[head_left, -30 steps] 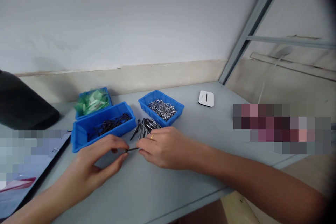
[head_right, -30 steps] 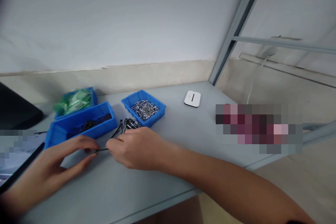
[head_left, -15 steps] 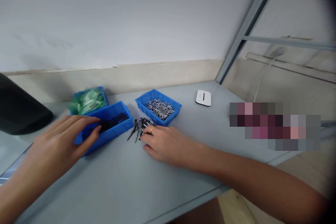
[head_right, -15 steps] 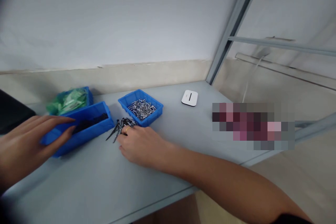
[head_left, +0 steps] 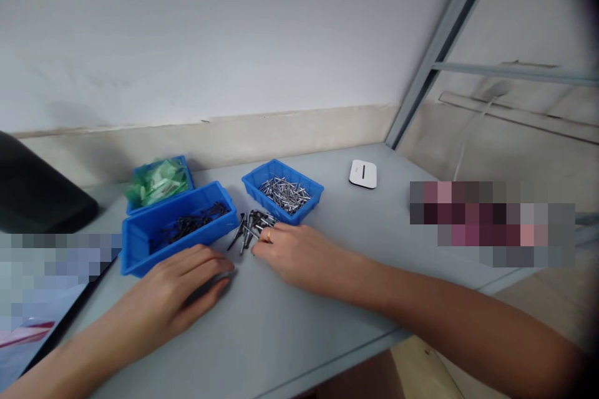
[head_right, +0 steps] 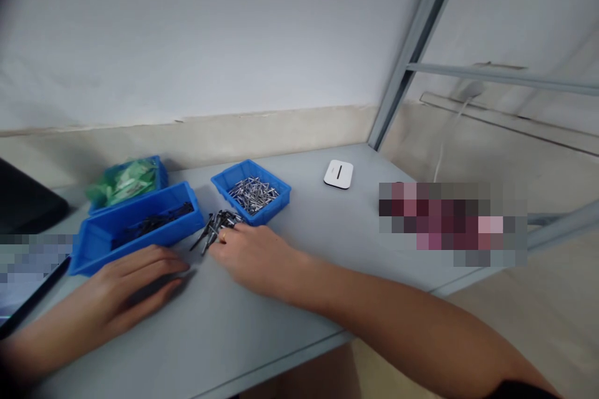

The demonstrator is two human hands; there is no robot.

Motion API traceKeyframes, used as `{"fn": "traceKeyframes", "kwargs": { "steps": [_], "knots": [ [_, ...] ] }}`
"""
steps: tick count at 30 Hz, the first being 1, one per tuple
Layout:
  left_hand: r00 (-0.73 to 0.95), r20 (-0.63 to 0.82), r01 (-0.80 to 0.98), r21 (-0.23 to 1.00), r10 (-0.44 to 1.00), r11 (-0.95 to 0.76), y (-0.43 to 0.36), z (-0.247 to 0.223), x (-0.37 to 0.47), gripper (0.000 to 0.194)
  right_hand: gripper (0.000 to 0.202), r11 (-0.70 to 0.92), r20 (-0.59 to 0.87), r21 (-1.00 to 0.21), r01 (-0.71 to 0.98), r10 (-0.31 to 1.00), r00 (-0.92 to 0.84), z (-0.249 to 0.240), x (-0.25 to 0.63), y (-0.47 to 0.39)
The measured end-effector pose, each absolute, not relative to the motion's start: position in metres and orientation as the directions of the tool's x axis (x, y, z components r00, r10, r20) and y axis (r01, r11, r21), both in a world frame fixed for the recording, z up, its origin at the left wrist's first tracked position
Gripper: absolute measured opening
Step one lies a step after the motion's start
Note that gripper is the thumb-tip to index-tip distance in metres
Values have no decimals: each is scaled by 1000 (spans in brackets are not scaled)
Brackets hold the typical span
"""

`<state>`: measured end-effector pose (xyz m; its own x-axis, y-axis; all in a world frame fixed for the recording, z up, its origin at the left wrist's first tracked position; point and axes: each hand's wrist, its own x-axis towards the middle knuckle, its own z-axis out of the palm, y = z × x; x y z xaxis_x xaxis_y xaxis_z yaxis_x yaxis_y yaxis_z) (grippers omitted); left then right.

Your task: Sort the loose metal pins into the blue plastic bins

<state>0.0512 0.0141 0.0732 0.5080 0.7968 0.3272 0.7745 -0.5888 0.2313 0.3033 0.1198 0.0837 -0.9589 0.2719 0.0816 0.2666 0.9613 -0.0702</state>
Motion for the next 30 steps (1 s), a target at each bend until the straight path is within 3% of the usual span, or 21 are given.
{"fn": "traceKeyframes", "kwargs": {
  "steps": [30],
  "knots": [
    [496,309,789,230,811,-570,13,78,52,22,27,987,112,-96,132,143,-983,91,303,120]
  ]
}}
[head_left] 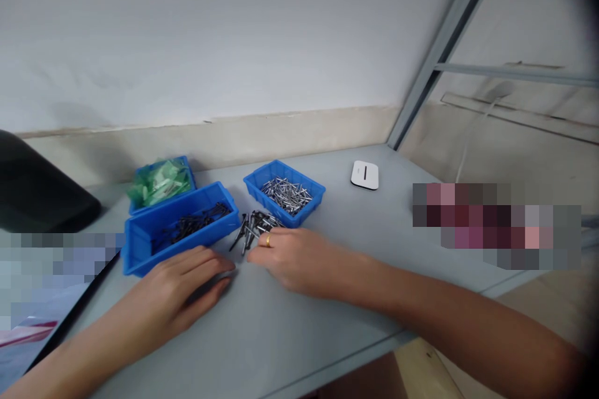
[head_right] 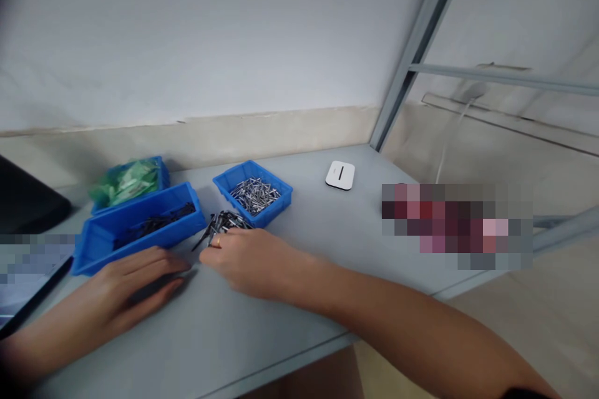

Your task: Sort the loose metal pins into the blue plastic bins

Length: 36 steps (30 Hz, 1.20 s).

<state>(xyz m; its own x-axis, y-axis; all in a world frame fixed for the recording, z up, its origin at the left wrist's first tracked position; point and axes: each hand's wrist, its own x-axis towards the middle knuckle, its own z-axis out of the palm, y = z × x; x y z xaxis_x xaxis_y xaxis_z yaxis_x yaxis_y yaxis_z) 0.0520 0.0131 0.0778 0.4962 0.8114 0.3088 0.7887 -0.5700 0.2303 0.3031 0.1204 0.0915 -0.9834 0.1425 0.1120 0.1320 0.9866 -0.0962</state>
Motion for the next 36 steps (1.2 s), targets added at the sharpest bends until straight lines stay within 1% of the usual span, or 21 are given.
{"fn": "traceKeyframes", "kwargs": {
  "steps": [5,8,10,12,15,17,21,24,27,30,33,36],
  "knots": [
    [470,332,800,232,818,-553,11,73,50,22,26,994,149,-99,42,57,-987,97,302,115],
    [466,367,797,222,805,-562,10,71,51,28,27,988,132,-151,-10,10,-991,101,301,111],
    [489,376,776,225,787,-590,11,71,52,27,30,981,125,-189,-45,-21,-992,102,299,109],
    [518,365,745,253,774,-617,11,70,53,23,33,970,125,-226,-86,-58,-990,101,298,109],
    [538,321,709,329,780,-624,10,71,54,20,34,955,141,-264,-134,-99,-985,98,296,108],
    [554,287,693,363,782,-623,9,73,56,21,34,951,170,-269,-154,-110,-979,96,296,108],
    [580,298,683,329,758,-652,9,81,60,26,34,945,237,-263,-196,-133,-962,93,298,107],
    [577,293,678,350,763,-647,9,83,62,27,33,942,270,-259,-213,-142,-952,90,298,107],
    [564,289,680,370,774,-634,8,82,63,24,31,952,311,-224,-209,-133,-941,87,298,108],
    [523,297,700,386,799,-601,8,79,60,20,26,980,345,-146,-139,-81,-935,85,298,111],
    [464,294,704,450,836,-549,8,75,56,15,19,996,330,-73,-50,-23,-944,85,300,114],
    [413,299,704,495,861,-509,7,73,56,13,14,999,317,-24,-27,-18,-948,85,301,115]
  ]
}}
